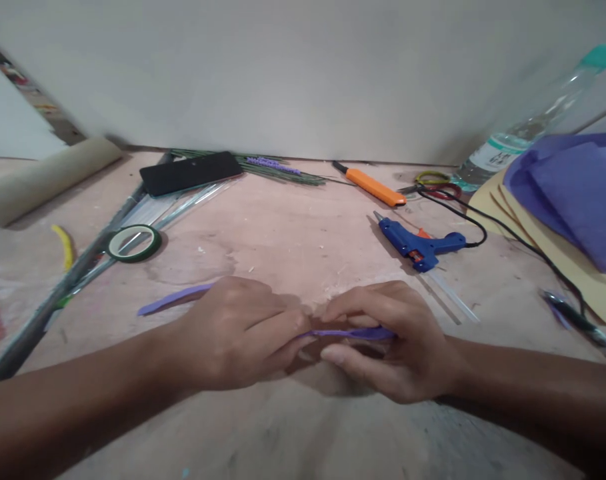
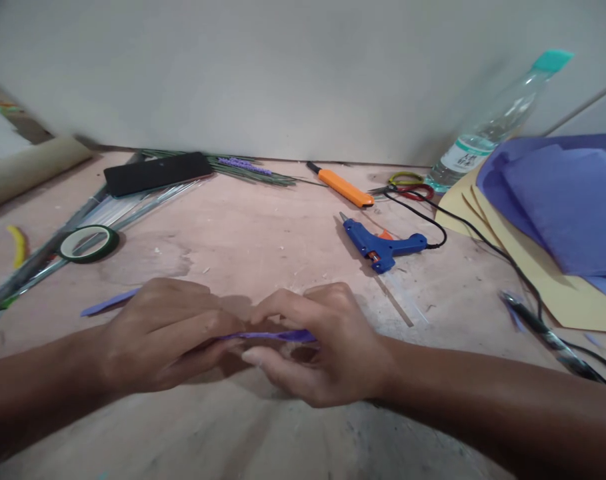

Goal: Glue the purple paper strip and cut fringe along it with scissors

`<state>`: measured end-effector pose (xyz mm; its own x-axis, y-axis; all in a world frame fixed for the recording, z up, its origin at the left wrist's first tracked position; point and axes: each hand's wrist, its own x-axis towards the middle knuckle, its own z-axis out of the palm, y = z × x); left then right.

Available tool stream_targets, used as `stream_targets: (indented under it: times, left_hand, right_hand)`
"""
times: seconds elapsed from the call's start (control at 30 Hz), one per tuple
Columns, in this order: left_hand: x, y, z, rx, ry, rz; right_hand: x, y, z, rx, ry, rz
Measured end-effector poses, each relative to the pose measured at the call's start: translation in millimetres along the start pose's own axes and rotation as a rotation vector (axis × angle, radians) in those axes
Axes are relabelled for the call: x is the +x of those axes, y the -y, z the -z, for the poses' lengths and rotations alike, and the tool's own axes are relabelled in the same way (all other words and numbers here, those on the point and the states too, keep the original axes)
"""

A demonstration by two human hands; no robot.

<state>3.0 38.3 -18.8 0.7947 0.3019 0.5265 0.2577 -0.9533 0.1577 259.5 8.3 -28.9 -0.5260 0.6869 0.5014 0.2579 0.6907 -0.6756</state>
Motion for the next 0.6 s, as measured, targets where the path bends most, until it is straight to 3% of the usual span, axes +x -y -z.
stream_targets:
  times: [0.27,0.6]
  left_hand:
    - [0.0,-1.6,-0.3,-0.029,-0.001,-0.015]
    - [0.4,-4.4,-0.4,-0.083,0.068,-0.003]
  right_hand:
    - [4.4,-3.1,1.3,-0.047,0.014,0.107]
    - [1.9,-1.2,-4.9,-0.123,0.032,0.072]
